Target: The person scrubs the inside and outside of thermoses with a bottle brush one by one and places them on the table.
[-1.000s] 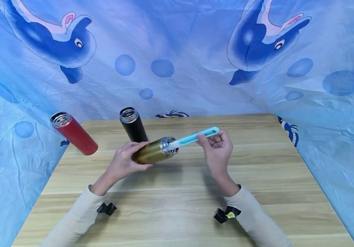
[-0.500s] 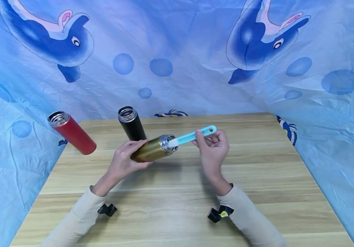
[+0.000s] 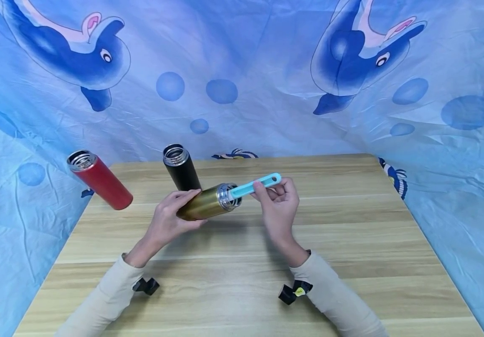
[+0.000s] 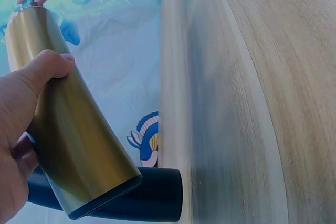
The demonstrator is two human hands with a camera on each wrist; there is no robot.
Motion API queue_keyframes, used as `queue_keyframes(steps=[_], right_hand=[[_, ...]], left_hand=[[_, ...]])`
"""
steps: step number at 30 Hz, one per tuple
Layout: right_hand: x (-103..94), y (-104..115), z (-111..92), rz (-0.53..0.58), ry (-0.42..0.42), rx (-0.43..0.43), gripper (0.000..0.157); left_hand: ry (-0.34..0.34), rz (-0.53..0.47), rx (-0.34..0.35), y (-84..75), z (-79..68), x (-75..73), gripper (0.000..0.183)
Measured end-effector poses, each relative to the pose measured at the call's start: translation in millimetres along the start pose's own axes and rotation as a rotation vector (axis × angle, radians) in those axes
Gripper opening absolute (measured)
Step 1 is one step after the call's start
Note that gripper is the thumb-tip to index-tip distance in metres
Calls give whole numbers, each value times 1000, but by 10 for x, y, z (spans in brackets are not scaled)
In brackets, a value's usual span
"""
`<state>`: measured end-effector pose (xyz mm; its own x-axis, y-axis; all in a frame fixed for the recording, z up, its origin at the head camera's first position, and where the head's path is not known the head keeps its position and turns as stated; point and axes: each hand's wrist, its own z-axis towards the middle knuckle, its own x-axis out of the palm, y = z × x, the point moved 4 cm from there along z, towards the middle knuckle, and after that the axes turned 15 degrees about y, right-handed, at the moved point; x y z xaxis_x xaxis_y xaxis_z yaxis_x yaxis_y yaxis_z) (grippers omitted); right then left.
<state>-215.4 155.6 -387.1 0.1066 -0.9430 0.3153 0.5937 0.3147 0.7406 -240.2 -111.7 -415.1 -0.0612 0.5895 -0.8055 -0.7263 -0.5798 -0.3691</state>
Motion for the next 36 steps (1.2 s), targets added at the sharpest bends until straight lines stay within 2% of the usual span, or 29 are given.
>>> queue_keyframes(steps=[4, 7, 16, 25, 36], right_hand=[[3, 40, 11, 22, 85, -18, 18], [-4, 80, 22, 25, 109, -34, 17], [-49, 200, 48, 0, 62, -66, 17], [-113, 361, 113, 18, 26, -113, 18], [-171, 474, 163, 11, 60, -152, 17]], left_hand=[[5, -9, 10, 1, -6, -5, 75], [9, -7, 11, -9, -3, -10, 75], [40, -6, -2, -19, -4, -10, 76], [53, -28, -48, 23, -30, -20, 78], [71, -29, -91, 42, -43, -33, 78]])
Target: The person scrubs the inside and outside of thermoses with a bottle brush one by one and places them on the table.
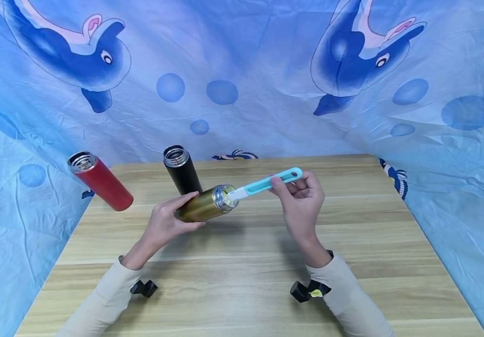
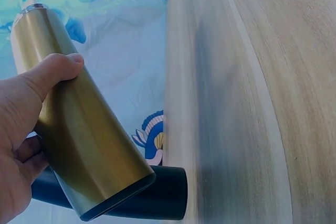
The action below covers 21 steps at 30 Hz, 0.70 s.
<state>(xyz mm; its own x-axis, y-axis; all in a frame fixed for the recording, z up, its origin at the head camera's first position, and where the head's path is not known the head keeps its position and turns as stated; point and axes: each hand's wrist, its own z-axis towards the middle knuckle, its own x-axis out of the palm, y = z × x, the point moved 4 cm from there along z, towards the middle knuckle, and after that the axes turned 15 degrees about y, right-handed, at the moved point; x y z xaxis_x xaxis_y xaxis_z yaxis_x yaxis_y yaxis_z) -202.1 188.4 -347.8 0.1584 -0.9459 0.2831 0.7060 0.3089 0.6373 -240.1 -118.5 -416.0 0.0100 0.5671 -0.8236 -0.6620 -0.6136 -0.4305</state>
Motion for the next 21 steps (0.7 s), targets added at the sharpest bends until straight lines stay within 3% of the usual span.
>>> queue_keyframes(steps=[12, 21], right_hand=[[-33, -9, 51, 72, 99, -43, 17], [-56, -42, -5, -24, -95, 25, 18]], left_hand=[[19, 0, 5, -13, 0, 7, 76], [1, -1, -22, -41, -5, 12, 76]])
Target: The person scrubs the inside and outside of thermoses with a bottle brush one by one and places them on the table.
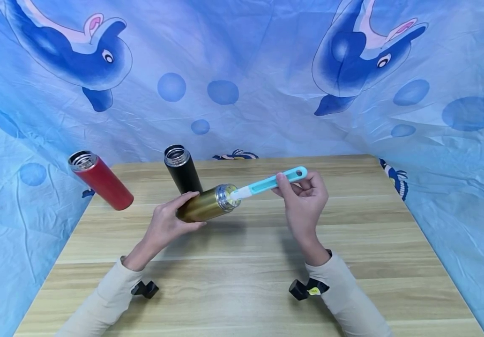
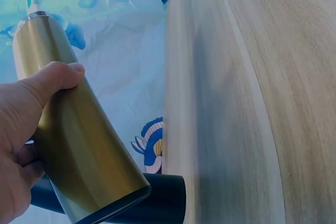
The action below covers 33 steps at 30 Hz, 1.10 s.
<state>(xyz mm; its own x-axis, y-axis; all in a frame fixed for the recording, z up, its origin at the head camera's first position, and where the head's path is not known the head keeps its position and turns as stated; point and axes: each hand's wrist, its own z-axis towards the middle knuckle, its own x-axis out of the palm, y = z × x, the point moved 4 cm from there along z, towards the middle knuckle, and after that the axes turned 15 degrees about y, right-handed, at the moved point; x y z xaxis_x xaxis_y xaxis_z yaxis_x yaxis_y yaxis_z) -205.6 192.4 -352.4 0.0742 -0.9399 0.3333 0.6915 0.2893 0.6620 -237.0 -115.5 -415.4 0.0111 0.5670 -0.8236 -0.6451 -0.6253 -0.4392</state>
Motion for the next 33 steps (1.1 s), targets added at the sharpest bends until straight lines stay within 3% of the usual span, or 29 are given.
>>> queue_keyframes(steps=[6, 18, 25, 33], right_hand=[[75, -110, -62, -36, -32, 71, 18], [224, -315, -174, -100, 128, 114, 16], [241, -368, -175, -76, 172, 121, 16], [236, -338, -147, -38, 288, 83, 15]], left_hand=[[-5, 5, 7, -20, 1, -2, 75], [39, -36, 11, -35, -16, 6, 76], [66, -50, -7, -33, -16, -14, 76], [74, -32, -7, -25, -19, -15, 77]])
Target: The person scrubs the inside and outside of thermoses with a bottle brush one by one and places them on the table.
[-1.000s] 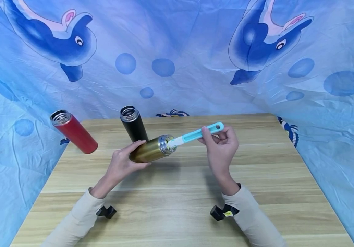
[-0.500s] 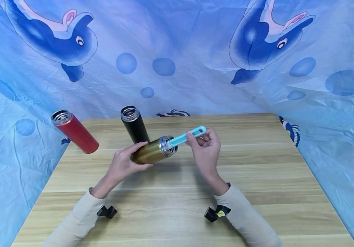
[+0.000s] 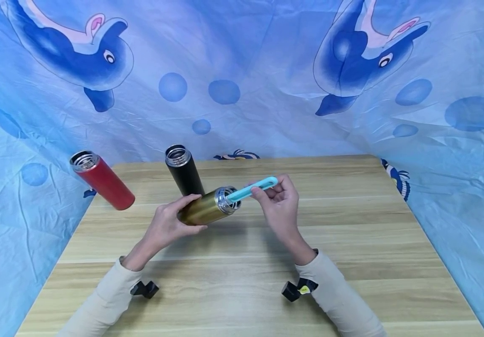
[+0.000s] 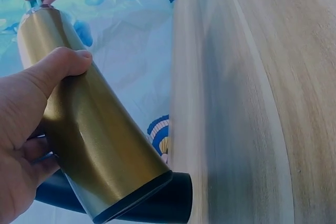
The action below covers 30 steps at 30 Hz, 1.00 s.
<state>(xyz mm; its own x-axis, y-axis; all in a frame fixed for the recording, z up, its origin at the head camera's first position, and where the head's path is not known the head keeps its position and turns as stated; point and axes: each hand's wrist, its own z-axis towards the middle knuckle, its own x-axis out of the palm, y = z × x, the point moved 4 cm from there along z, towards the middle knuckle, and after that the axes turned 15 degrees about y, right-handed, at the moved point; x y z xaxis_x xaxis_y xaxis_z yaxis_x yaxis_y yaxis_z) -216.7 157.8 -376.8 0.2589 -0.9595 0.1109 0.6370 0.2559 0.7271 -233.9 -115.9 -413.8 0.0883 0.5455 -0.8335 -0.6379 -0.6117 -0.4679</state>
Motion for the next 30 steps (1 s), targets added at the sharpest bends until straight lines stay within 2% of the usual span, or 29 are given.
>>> queue_keyframes(steps=[5, 9, 16, 19, 30], right_hand=[[-47, 67, 14, 11, 22, -22, 16], [-87, 125, 29, 37, 7, -41, 15], [-212, 272, 71, 160, -124, -63, 15], [-245, 316, 85, 185, -146, -68, 16], [-286, 391, 81, 165, -172, -123, 15]], left_hand=[[-7, 31, 7, -7, -5, -14, 76], [3, 21, 0, -7, -8, -23, 74], [13, -6, -12, 24, -42, -26, 75], [11, -11, -11, 28, -47, -33, 76], [69, -39, -48, 29, -19, -60, 76]])
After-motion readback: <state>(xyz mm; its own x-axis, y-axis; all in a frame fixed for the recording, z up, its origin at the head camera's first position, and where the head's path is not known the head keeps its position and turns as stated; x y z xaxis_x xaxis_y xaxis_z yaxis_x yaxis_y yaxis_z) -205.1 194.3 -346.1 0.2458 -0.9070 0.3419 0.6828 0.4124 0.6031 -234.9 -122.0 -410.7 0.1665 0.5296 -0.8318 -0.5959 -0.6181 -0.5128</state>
